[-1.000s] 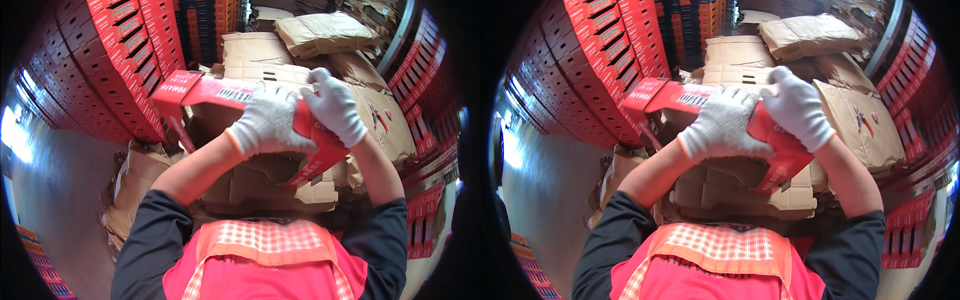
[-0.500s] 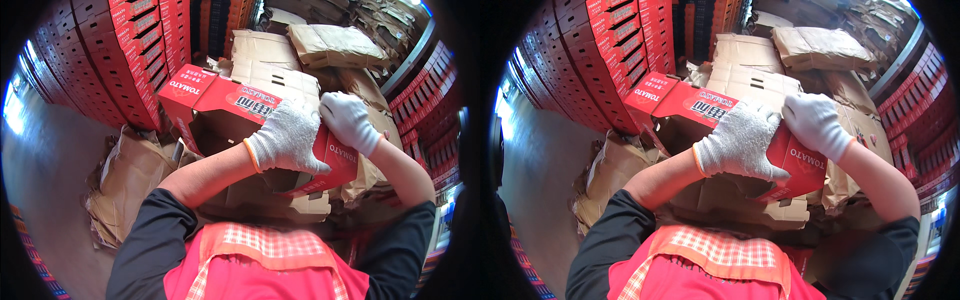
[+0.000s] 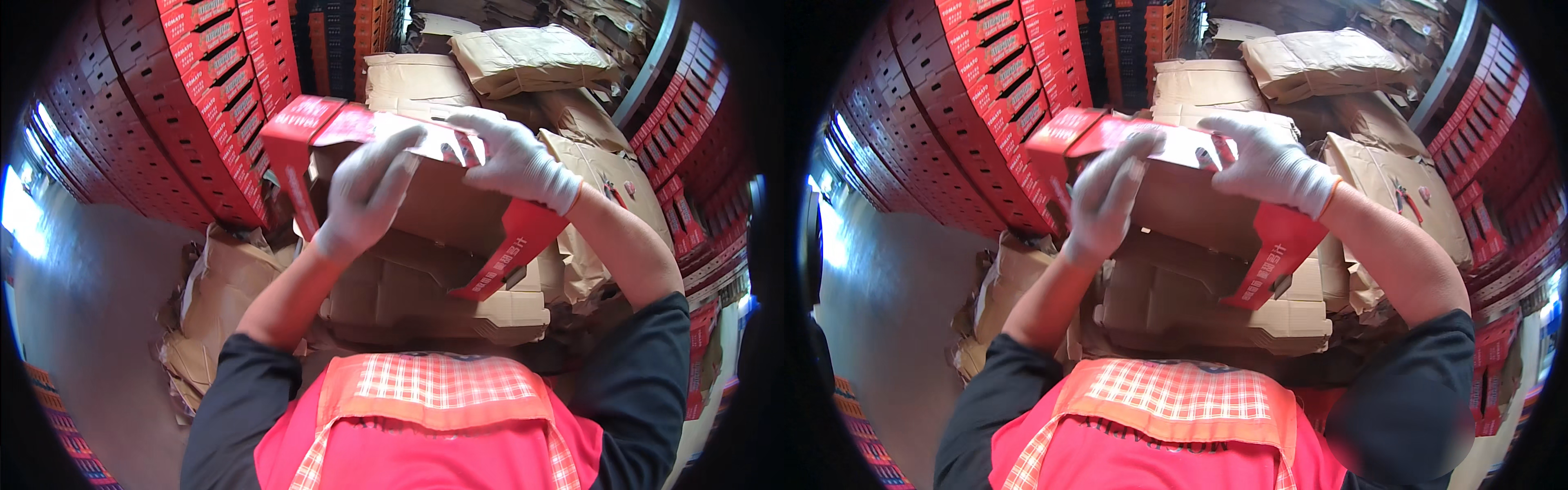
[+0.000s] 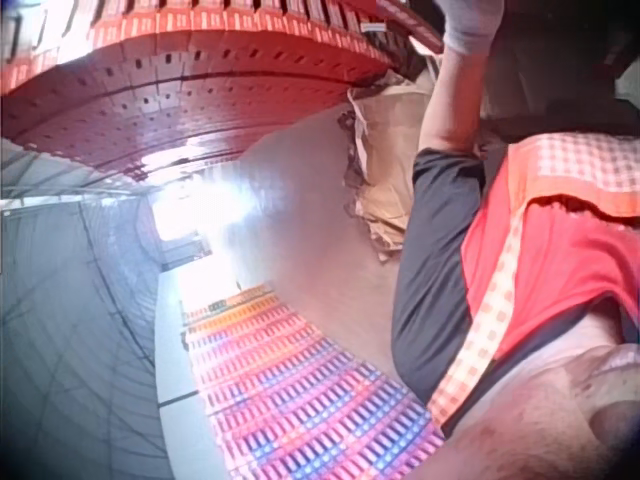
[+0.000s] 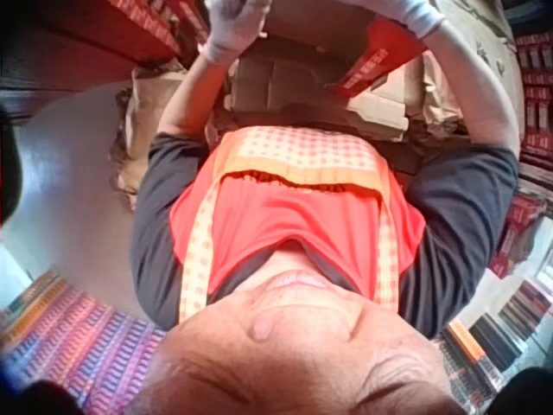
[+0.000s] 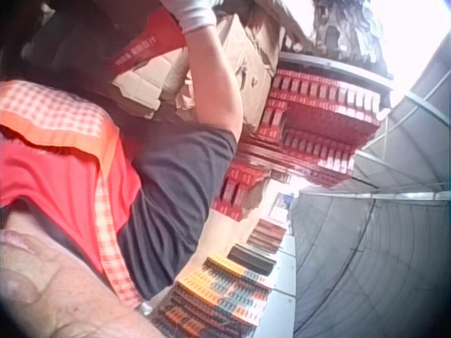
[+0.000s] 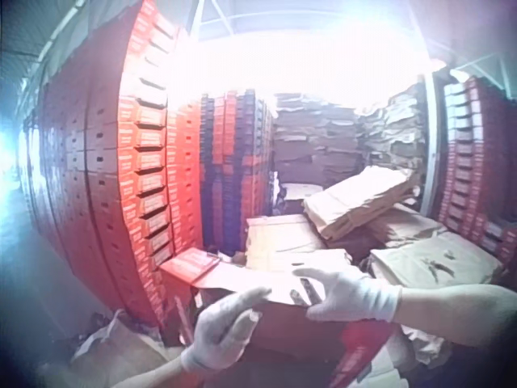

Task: The person assembles flat cardboard boxes into three-dimensional containers by folding and interlocking the flaps. They repeatedly pick up flat sheets, fold them into shape, and stack the finished boxes on a growing pile.

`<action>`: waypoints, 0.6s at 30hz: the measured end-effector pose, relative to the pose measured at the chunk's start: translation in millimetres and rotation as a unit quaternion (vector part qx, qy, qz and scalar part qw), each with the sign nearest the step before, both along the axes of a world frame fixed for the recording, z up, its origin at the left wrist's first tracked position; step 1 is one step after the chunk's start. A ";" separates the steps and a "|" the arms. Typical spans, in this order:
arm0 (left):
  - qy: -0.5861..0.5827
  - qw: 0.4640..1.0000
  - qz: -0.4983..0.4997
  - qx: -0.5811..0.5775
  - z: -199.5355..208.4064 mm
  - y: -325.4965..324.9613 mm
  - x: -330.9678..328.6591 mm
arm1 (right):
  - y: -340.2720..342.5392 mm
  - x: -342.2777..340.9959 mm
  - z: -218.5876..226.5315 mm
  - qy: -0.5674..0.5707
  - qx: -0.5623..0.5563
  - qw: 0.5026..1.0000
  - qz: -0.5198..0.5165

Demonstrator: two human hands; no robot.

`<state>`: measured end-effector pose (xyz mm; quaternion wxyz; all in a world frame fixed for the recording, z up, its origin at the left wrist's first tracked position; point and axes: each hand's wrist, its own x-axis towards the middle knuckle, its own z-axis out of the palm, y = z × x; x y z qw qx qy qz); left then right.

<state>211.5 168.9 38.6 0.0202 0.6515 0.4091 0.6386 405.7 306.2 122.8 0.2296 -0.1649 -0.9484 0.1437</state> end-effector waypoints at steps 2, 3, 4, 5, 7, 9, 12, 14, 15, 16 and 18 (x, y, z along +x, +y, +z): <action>0.118 0.992 0.023 0.030 -18.9 -41.6 -11.2 | 36.4 19.7 -2.3 0.078 -0.050 0.996 0.006; 0.135 0.990 0.038 -0.019 -31.0 -62.9 -17.2 | 56.0 43.0 -2.2 0.070 -0.238 0.969 -0.006; 0.129 0.990 0.049 -0.010 -36.8 -82.1 -19.3 | 77.4 61.6 -3.6 0.061 -0.282 0.958 -0.001; 0.057 0.996 0.066 -0.024 -44.7 -97.6 -22.7 | 91.4 79.2 -14.2 0.078 -0.382 0.921 -0.020; -0.014 0.996 0.080 0.035 -48.9 -114.2 -20.3 | 101.8 101.5 -56.7 0.059 -0.526 0.836 -0.148; -0.075 0.997 0.007 -0.011 -40.4 -108.6 -7.9 | 80.3 107.7 -133.1 0.052 -0.487 0.860 -0.143; 0.251 0.963 -0.017 -0.094 -13.9 -61.9 24.3 | 48.2 108.1 -226.0 0.076 -0.476 0.863 -0.152; 0.284 0.957 -0.013 -0.064 0.6 -26.2 57.1 | 54.4 114.9 -234.5 0.148 -0.500 0.834 -0.180; 0.259 0.966 -0.008 -0.013 5.5 -12.9 75.4 | 61.8 119.4 -224.2 0.192 -0.498 0.823 -0.197; 0.262 0.965 -0.001 0.015 9.0 4.2 89.0 | 72.1 126.5 -202.7 0.240 -0.476 0.820 -0.211; 0.197 0.973 -0.003 0.122 8.4 24.4 116.8 | 83.8 137.8 -145.4 0.341 -0.381 0.832 -0.218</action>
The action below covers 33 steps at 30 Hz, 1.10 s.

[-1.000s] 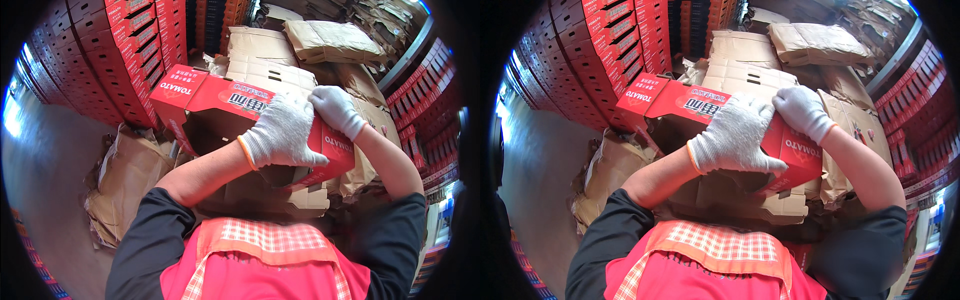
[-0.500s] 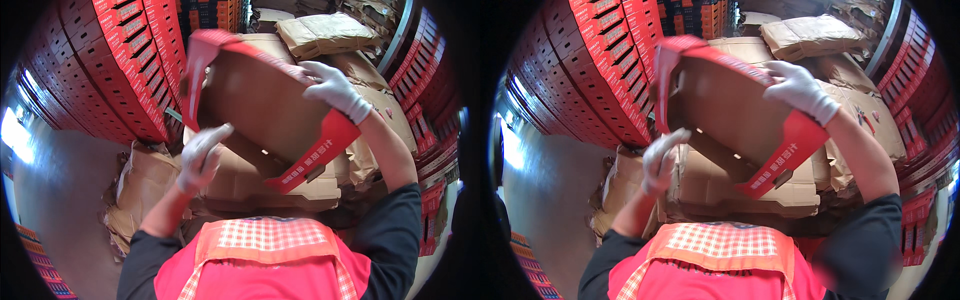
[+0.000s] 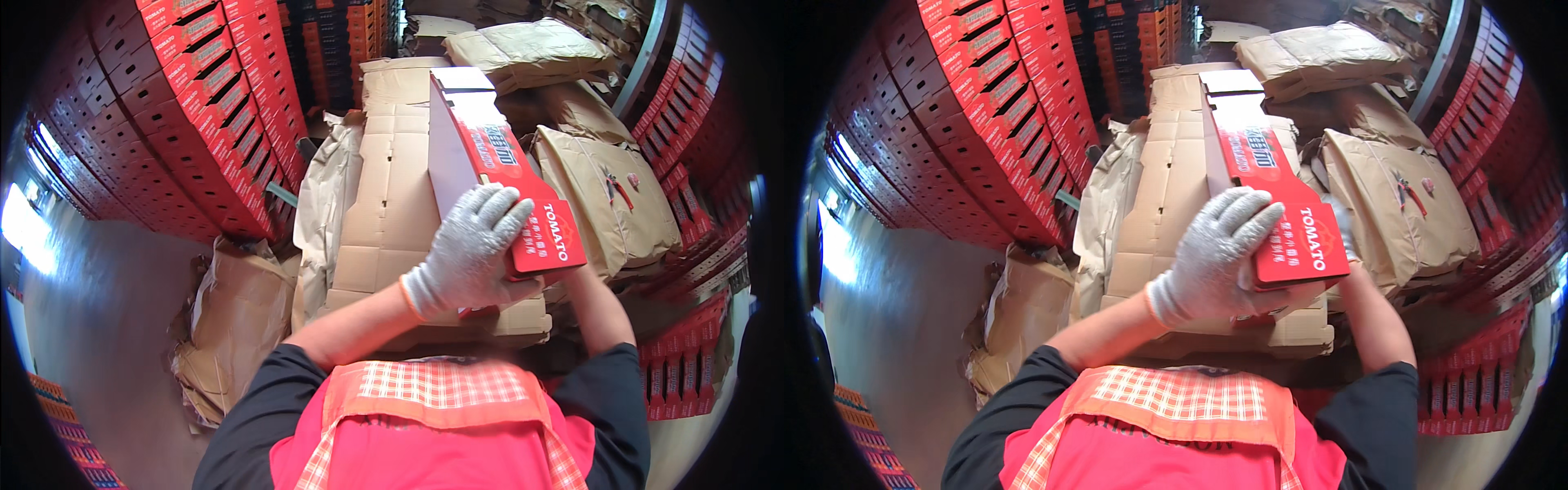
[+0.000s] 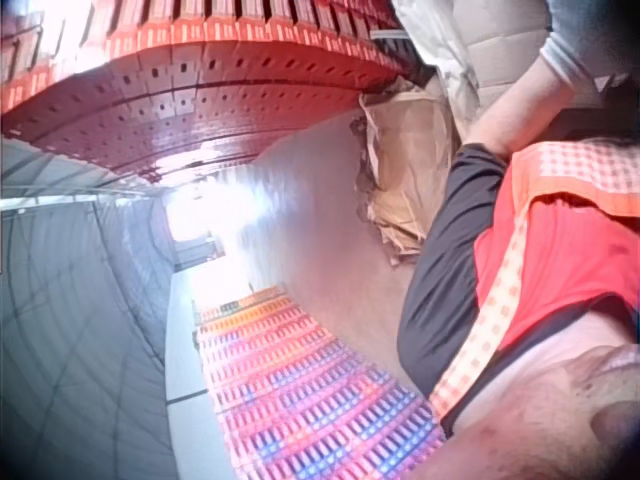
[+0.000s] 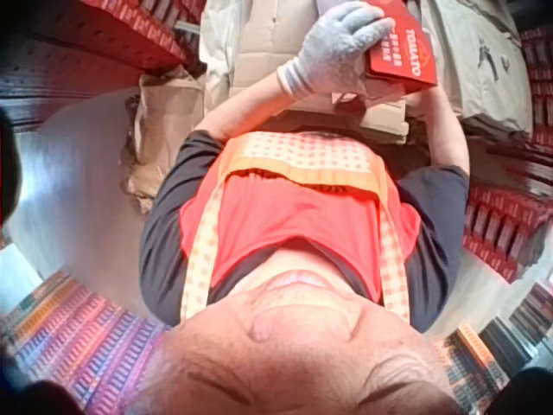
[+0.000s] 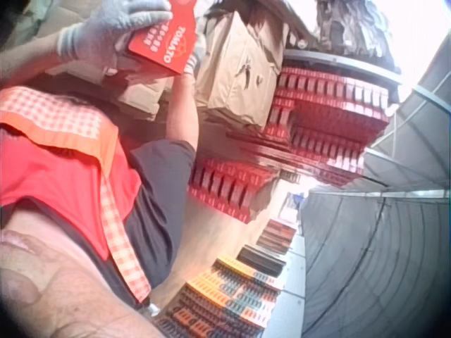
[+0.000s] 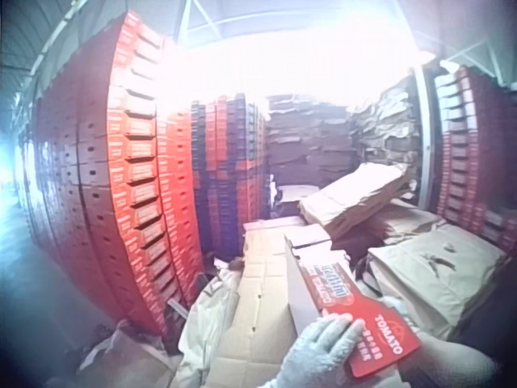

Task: The person assembles flat cardboard boxes into three-dimensional containers by folding and interlocking the flaps. They repeatedly pick up flat sheets, fold them into shape, and stack the finished boxes on a growing pile.

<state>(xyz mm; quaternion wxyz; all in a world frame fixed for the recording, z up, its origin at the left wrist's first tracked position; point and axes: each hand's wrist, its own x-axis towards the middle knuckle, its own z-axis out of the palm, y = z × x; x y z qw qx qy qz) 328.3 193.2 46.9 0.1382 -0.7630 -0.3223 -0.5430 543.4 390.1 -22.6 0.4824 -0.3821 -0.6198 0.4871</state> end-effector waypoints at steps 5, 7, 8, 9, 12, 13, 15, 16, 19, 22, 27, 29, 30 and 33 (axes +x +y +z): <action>-0.112 0.993 0.004 -0.018 -20.0 17.2 40.5 | -66.1 -3.5 110.9 0.051 0.247 0.967 0.031; -0.150 0.989 -0.016 -0.003 -28.0 18.7 47.3 | -99.9 -20.1 132.7 -0.155 0.283 0.939 0.116; -0.172 0.984 -0.013 -0.036 -30.8 19.5 49.7 | -110.1 -25.0 146.8 -0.383 0.388 0.832 0.105; -0.187 0.981 0.000 -0.049 -33.9 19.7 51.1 | -116.6 -32.7 157.1 -0.393 0.263 0.870 0.142; -0.212 0.975 0.048 -0.054 -41.0 19.2 54.8 | -117.3 -52.8 175.3 -0.383 0.054 0.896 0.218; -0.221 0.957 0.022 -0.185 -43.3 17.9 55.7 | -113.9 -58.5 176.6 -0.383 0.030 0.896 0.224; -0.230 0.945 0.009 -0.231 -48.2 14.4 58.0 | -107.3 -69.2 171.5 -0.409 0.020 0.888 0.209; -0.235 0.938 0.001 -0.255 -50.5 12.6 59.1 | -104.8 -75.4 165.8 -0.400 0.158 0.872 0.232; -0.273 0.917 -0.082 -0.279 -56.9 8.5 61.6 | -103.3 -95.6 147.1 -0.410 0.457 0.760 0.213; -0.305 0.895 -0.117 -0.304 -58.9 5.2 58.5 | -110.7 -121.6 140.2 -0.403 0.468 0.750 0.236; -0.270 0.956 -0.033 -0.108 -55.0 -16.1 8.0 | -129.8 -161.9 152.6 -0.250 0.240 0.891 0.294; -0.168 0.985 0.022 -0.013 -56.4 -40.2 -30.8 | -130.1 -162.1 161.0 -0.136 0.100 0.915 0.365; -0.085 0.996 0.028 -0.021 -58.1 -53.2 -53.7 | -129.4 -160.7 161.5 -0.089 0.082 0.919 0.375; -0.111 0.987 0.048 -0.105 -76.5 -111.3 -113.8 | -127.3 -144.2 143.6 -0.116 0.081 0.919 0.368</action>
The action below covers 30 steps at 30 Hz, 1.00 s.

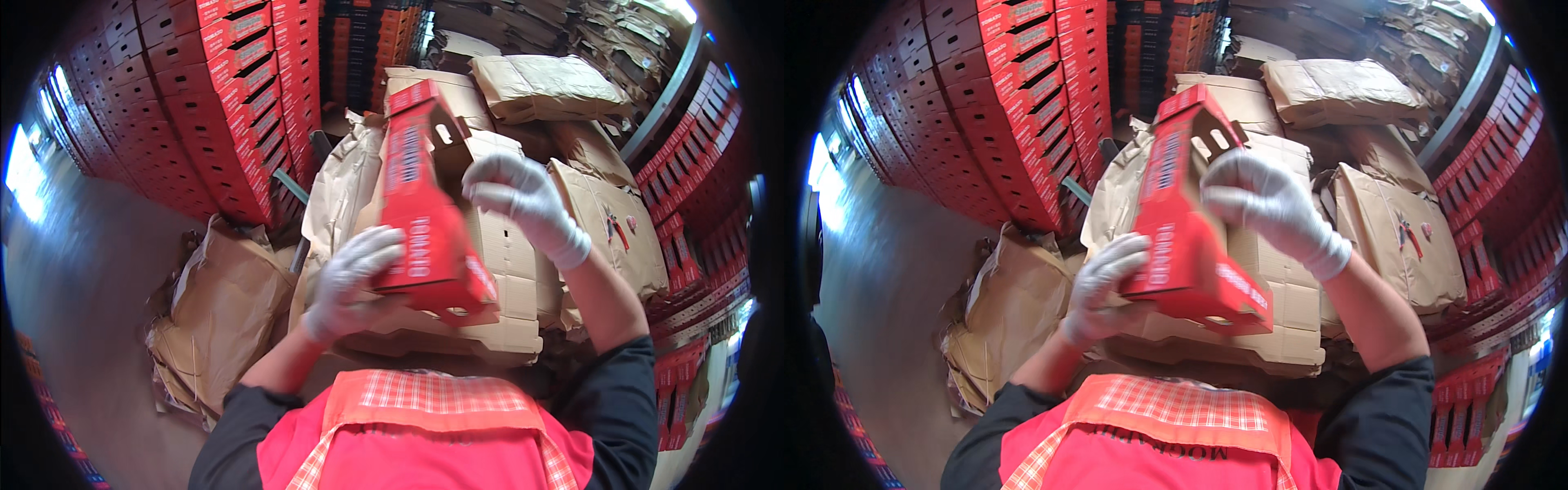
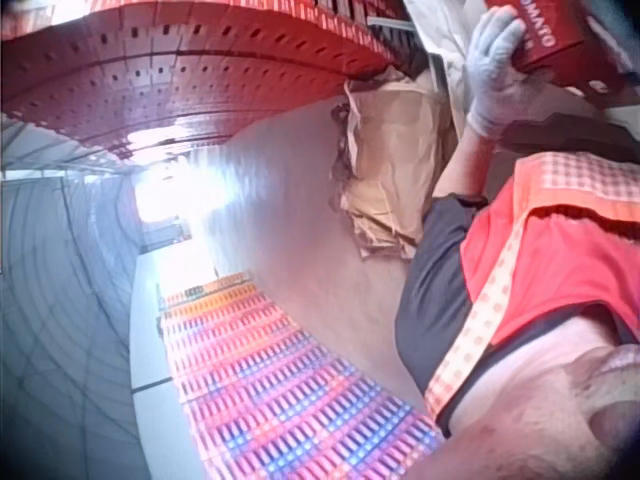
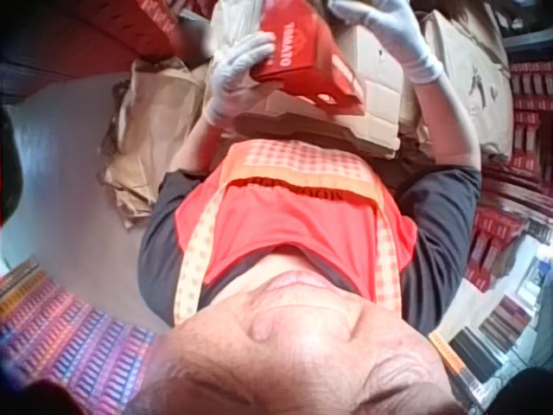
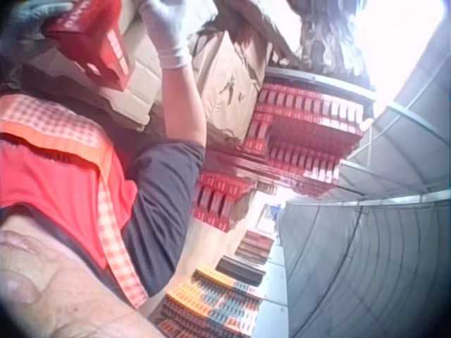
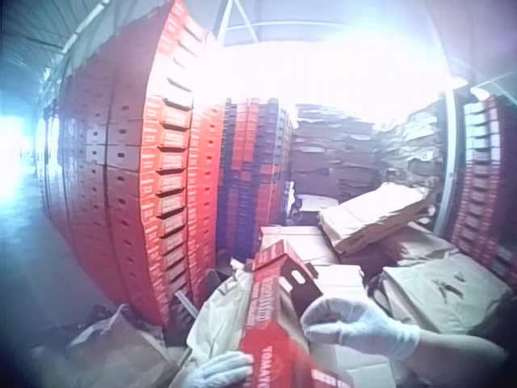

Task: The person assembles flat cardboard boxes into three-dimensional containers by folding and interlocking the flaps. They repeatedly pick up flat sheets, fold them into shape, and stack the finished boxes on a growing pile.

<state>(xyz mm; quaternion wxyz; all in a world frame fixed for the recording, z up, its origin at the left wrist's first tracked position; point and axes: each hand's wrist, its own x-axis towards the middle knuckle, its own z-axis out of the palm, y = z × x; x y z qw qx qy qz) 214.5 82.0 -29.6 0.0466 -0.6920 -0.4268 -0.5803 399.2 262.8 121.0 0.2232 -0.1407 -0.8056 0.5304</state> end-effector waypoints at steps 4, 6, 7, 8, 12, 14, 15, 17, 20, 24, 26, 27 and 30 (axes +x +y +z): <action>-0.020 0.976 0.187 -0.107 -35.7 -50.8 -31.0 | -16.0 1.1 -84.9 -0.340 0.258 0.897 0.114; 0.059 0.960 0.219 -0.165 -51.7 -55.7 -20.1 | -36.5 -10.4 -141.7 -0.340 0.378 0.852 0.127; 0.096 0.959 0.197 -0.183 -59.3 -56.4 -9.9 | -48.8 -17.1 -166.9 -0.281 0.446 0.848 0.050; 0.115 0.965 0.128 -0.200 -63.0 -48.8 0.5 | -50.8 -22.9 -182.4 -0.225 0.443 0.868 0.020; 0.095 0.976 0.130 -0.147 -71.7 -25.1 38.0 | -60.2 -26.5 -199.2 -0.187 0.442 0.877 -0.039; 0.067 0.986 0.040 -0.149 -74.8 -21.3 49.6 | -64.7 -5.3 -192.9 -0.198 0.438 0.875 -0.065; 0.023 0.991 0.003 -0.135 -76.7 -23.3 55.6 | -71.8 12.9 -191.9 -0.173 0.443 0.875 -0.086; 0.153 0.979 -0.038 -0.131 -85.9 -35.6 68.5 | -93.1 62.3 -192.8 -0.180 0.463 0.854 -0.155; 0.214 0.948 -0.179 -0.151 -108.4 -53.1 100.3 | -125.6 137.8 -192.1 -0.194 0.415 0.850 -0.260; 0.168 0.887 -0.357 -0.240 -149.5 -51.7 176.1 | -183.3 232.2 -175.0 -0.229 0.366 0.780 -0.454; 0.159 0.851 -0.447 -0.224 -170.4 -39.1 225.5 | -211.8 271.5 -173.8 -0.266 0.313 0.740 -0.532; 0.125 0.840 -0.478 -0.224 -180.3 -30.6 252.1 | -225.6 289.3 -178.0 -0.287 0.281 0.722 -0.564; 0.226 0.754 -0.558 -0.261 -214.5 -14.9 338.8 | -258.5 356.7 -210.5 -0.333 0.183 0.673 -0.635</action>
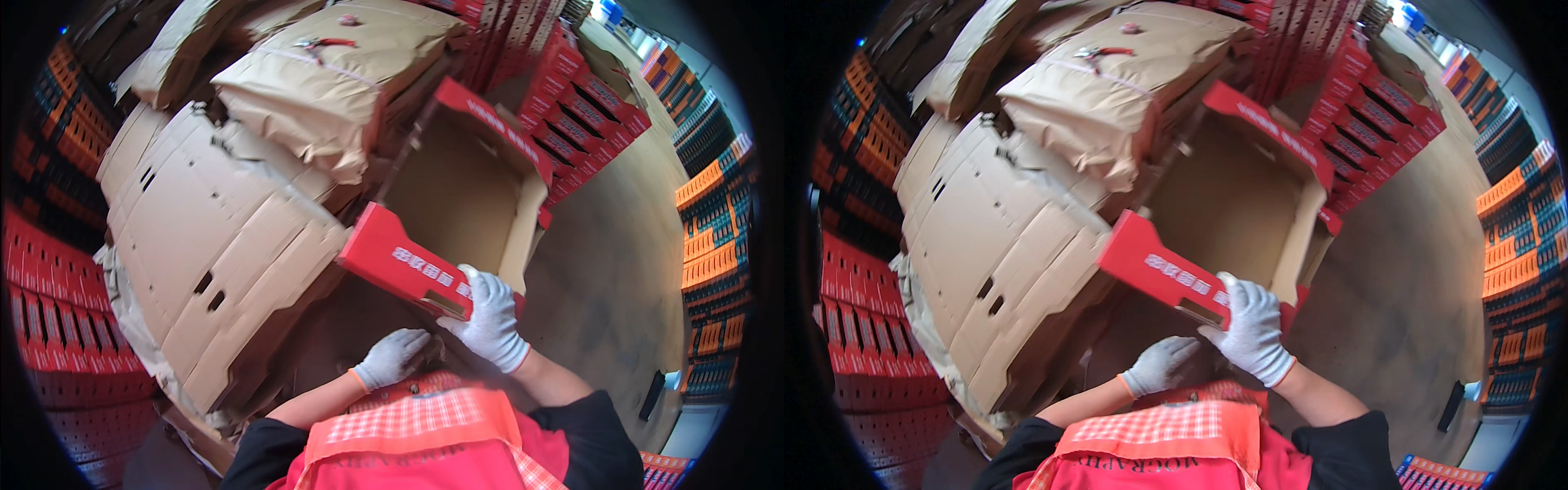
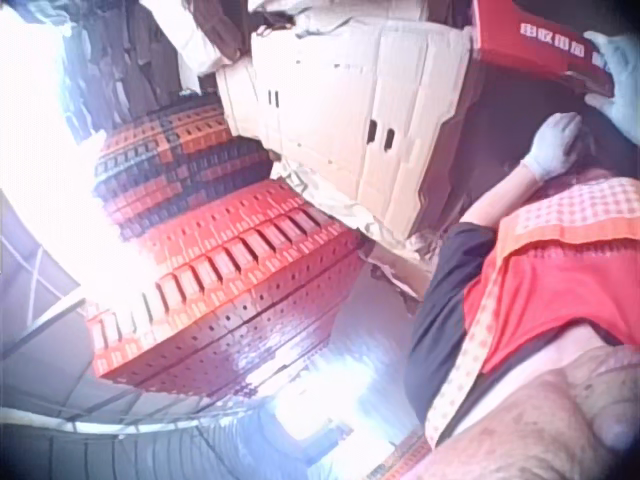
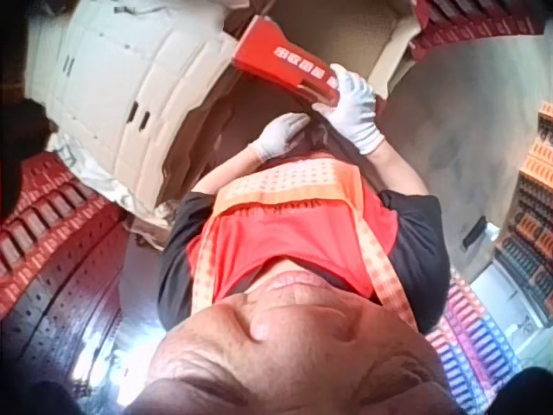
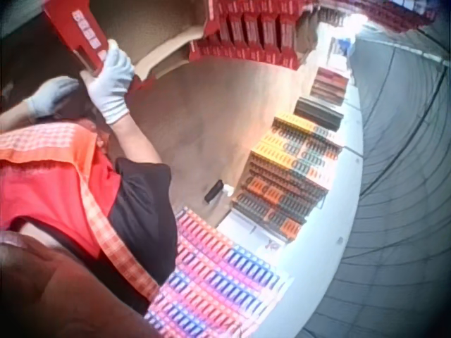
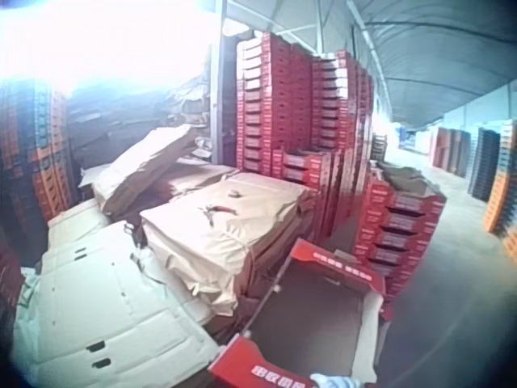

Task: The person assembles flat cardboard boxes into three-dimensional containers by folding and interlocking the flaps. They repeatedly pick up flat sheets, fold them into shape, and stack the finished boxes on a growing pile.

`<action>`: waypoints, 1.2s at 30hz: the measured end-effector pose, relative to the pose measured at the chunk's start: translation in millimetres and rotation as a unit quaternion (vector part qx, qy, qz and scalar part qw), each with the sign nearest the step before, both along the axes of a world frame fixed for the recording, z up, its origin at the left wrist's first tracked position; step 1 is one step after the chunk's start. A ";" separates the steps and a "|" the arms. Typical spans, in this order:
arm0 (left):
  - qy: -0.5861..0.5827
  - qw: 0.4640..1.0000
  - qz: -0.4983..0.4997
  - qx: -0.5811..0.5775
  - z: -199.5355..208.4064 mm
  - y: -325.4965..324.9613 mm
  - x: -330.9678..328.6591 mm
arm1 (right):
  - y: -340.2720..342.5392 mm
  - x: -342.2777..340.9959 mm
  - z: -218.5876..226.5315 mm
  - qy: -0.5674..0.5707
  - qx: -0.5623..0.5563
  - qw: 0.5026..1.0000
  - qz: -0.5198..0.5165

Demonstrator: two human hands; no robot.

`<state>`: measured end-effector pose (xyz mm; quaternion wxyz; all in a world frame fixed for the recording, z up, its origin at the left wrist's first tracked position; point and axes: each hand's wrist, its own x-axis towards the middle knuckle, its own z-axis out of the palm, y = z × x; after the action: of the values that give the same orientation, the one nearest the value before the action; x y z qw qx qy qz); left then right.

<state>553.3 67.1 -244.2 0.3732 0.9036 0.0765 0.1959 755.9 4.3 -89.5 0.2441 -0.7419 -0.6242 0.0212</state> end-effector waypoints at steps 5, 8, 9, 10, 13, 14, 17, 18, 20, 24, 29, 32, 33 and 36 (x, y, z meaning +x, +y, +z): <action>0.121 0.985 -0.102 0.069 -72.3 0.8 143.0 | -26.1 120.4 -87.3 0.030 -0.115 0.987 -0.110; 0.168 0.968 -0.084 0.168 -115.5 -3.7 208.2 | -30.3 173.8 -136.9 0.006 -0.137 0.983 -0.125; 0.142 0.967 -0.073 0.200 -127.8 -3.7 224.4 | -29.3 187.7 -151.3 0.001 -0.144 0.981 -0.129; 0.170 0.954 -0.111 0.219 -138.0 -3.2 238.8 | -30.2 200.3 -163.4 -0.001 -0.135 0.984 -0.116; 0.207 0.946 -0.094 0.233 -157.5 1.0 269.1 | -29.7 226.9 -188.6 -0.007 -0.160 0.979 -0.126; 0.178 0.946 -0.092 0.253 -160.2 3.6 276.5 | -28.4 231.9 -195.0 -0.001 -0.165 0.979 -0.116; 0.217 0.955 -0.113 0.167 -160.4 6.4 289.5 | -22.8 238.3 -211.0 -0.010 -0.163 0.979 -0.124; 0.203 0.956 -0.112 0.181 -158.9 6.1 290.1 | -20.5 236.9 -216.4 -0.028 -0.185 0.975 -0.121; 0.222 0.954 -0.116 0.167 -152.9 1.0 285.0 | -17.3 232.8 -227.8 -0.019 -0.229 0.968 -0.101; 0.225 0.942 -0.223 0.109 -128.4 -22.3 241.0 | -18.0 232.4 -238.7 -0.027 -0.233 0.966 -0.113; 0.159 0.980 -0.106 -0.054 -61.0 -56.2 123.0 | -8.8 219.1 -198.5 -0.069 -0.259 0.960 -0.082; 0.025 0.985 0.163 -0.055 -8.5 -57.8 30.3 | 26.6 165.4 -151.3 0.118 -0.194 0.974 0.012; 0.040 0.967 0.249 -0.049 5.7 -50.7 -4.2 | 42.7 135.8 -134.7 0.252 -0.259 0.931 0.056; 0.079 0.841 0.493 0.206 46.5 -14.1 -120.7 | 103.9 40.7 -80.2 0.262 -0.351 0.799 0.413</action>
<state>432.6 53.0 -197.7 0.0252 0.8150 0.4992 0.2931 796.7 108.2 -169.7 0.0889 -0.4151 -0.7332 0.5312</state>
